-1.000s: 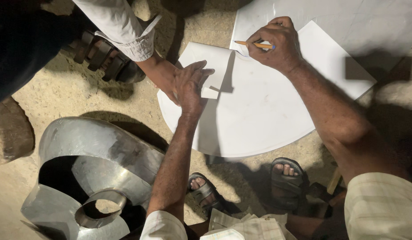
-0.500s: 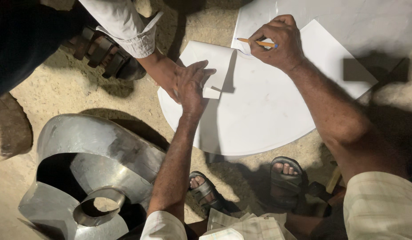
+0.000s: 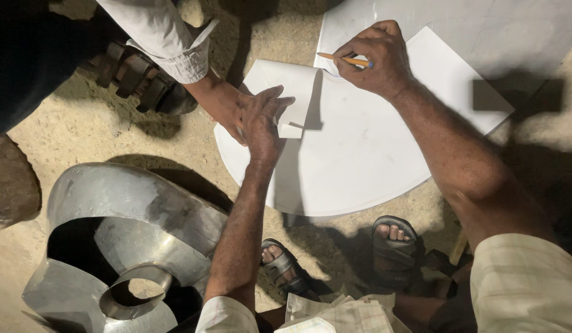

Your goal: The person traces a curved outline onto a white paper template placed on a metal sheet using a pencil. They then remove the template and use an angle grinder to cut the metal sheet along the marked line, producing sparks.

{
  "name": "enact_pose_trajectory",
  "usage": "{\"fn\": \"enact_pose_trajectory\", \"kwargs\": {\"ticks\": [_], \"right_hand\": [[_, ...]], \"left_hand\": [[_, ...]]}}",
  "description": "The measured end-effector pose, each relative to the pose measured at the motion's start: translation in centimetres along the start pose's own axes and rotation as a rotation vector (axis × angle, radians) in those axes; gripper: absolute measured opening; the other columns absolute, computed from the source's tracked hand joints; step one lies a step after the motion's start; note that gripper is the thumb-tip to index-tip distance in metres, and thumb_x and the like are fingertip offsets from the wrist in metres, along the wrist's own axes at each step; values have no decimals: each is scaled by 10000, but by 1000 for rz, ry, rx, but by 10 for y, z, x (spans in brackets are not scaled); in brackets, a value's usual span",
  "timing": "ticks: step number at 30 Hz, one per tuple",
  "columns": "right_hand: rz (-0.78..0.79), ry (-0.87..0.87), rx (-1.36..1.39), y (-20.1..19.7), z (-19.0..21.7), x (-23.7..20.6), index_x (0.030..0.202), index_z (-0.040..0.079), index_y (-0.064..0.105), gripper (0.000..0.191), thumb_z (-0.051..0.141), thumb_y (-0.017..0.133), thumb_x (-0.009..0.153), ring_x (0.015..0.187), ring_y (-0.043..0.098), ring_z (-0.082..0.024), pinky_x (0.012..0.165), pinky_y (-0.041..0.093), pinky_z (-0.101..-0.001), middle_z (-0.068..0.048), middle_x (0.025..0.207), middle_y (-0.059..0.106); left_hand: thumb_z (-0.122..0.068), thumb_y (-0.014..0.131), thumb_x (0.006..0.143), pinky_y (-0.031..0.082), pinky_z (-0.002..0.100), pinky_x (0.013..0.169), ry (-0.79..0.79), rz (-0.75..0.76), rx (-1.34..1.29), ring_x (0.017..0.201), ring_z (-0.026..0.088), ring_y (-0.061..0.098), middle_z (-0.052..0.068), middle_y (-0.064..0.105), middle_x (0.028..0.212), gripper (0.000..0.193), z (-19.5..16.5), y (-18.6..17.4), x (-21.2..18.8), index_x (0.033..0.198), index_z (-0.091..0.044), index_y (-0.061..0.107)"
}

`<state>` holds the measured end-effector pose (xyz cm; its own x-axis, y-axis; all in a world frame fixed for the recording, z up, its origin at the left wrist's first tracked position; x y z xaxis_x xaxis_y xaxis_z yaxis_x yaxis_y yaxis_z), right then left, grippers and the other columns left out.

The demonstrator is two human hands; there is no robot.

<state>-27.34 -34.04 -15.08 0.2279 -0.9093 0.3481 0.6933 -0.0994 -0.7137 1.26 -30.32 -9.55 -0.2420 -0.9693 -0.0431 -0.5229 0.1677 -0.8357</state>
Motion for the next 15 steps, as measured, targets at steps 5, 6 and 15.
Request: {"fn": "enact_pose_trajectory", "kwargs": {"ticks": [5,6,15], "right_hand": [[4,93,85,-3,-3,0,909,135,737,59,119,794,904,1010,613,-161,950,492,-365,39,862,726],[-17,103,127,-5,-3,0,925,130,738,40,105,767,933,983,631,-152,956,505,-366,28,881,738],[-37,270,451,-21,19,21,1169,51,713,159,178,626,1132,956,768,-162,1011,550,-390,-67,1001,787]], "left_hand": [[-96,613,1010,442,476,1153,0,-16,-8,1315,240,578,62,685,1328,204,-1,-2,1,1092,-142,795],[-81,623,992,442,473,1156,12,-24,-8,1314,238,580,58,687,1327,207,0,-3,2,1093,-141,794],[19,669,967,359,505,1204,40,-81,56,1391,290,537,2,685,1363,291,-12,-28,8,1060,-221,805]]}}
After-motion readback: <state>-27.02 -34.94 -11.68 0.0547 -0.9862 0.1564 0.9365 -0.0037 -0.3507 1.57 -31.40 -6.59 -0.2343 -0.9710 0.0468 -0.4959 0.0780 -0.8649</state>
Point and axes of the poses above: each hand's wrist, its own x-axis towards the middle knuckle, its own y-axis out of the palm, z = x × y, the point moved 2 cm from there along x, towards the middle knuckle
